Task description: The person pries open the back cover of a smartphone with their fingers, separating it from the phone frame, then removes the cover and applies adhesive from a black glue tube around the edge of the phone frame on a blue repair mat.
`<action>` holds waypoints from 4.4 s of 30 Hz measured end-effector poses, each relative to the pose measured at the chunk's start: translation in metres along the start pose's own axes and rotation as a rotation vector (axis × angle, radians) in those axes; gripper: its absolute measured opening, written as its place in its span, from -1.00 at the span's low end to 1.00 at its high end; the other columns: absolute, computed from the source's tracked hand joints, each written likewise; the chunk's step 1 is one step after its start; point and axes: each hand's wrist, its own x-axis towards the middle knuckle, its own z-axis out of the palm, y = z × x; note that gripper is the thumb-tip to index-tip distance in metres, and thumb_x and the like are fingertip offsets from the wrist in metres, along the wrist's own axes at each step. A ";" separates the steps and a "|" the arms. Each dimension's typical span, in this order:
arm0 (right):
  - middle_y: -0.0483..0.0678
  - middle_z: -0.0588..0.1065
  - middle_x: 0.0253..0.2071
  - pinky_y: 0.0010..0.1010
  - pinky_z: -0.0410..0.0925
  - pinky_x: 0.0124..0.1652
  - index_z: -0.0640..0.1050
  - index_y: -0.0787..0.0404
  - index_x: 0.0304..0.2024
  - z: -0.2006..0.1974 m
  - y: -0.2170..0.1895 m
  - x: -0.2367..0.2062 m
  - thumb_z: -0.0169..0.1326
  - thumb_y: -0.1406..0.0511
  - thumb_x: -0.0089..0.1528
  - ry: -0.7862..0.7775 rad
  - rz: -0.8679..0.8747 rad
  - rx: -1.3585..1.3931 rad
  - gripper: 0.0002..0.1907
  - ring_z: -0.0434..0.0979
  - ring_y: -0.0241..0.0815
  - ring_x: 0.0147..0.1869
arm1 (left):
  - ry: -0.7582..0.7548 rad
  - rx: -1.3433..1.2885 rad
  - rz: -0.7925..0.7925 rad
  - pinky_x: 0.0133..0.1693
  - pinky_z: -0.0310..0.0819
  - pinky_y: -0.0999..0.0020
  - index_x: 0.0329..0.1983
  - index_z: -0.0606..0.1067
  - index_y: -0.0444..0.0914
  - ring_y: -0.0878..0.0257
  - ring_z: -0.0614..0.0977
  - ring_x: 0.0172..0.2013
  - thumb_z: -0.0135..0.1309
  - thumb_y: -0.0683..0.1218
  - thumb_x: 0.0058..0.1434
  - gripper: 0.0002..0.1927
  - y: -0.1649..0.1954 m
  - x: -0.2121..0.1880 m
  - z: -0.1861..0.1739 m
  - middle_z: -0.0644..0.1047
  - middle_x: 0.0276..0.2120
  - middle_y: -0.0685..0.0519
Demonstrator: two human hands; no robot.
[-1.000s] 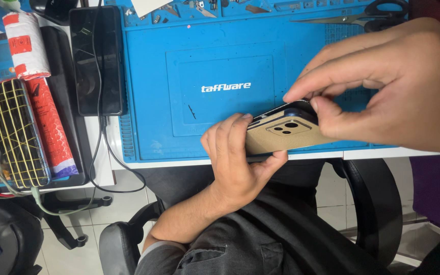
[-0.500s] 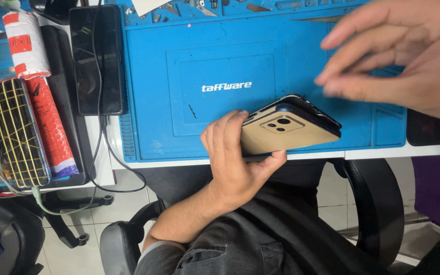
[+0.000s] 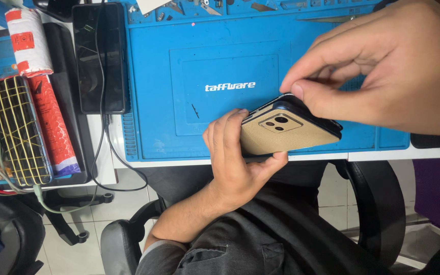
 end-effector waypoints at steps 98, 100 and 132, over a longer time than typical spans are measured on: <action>-0.08 0.65 -0.29 -0.55 0.55 -0.25 0.69 0.26 -0.21 0.005 -0.006 -0.002 0.24 0.43 0.16 0.020 -0.018 -0.110 -0.86 0.71 -0.32 -0.24 | -0.009 0.007 -0.007 0.16 0.27 0.12 0.37 0.19 -0.30 0.00 0.49 0.10 0.46 0.02 0.11 -0.10 -0.005 -0.005 0.004 0.43 0.16 -0.12; -0.08 0.65 -0.28 -0.55 0.54 -0.24 0.68 0.26 -0.21 0.002 -0.006 -0.001 0.23 0.44 0.15 -0.014 -0.111 -0.137 -0.85 0.70 -0.32 -0.25 | -0.010 -0.001 -0.006 0.15 0.27 0.11 0.35 0.20 -0.30 -0.02 0.49 0.12 0.47 0.03 0.09 -0.10 -0.005 -0.005 0.003 0.43 0.15 -0.13; -0.05 0.63 -0.26 -0.51 0.52 -0.23 0.63 0.28 -0.16 0.009 0.021 -0.021 0.20 0.28 0.24 0.013 -0.092 0.006 -0.80 0.69 -0.27 -0.21 | -0.030 -0.037 0.049 0.13 0.28 0.15 0.35 0.21 -0.30 0.00 0.51 0.10 0.44 0.08 0.15 -0.13 -0.010 -0.001 0.004 0.45 0.16 -0.12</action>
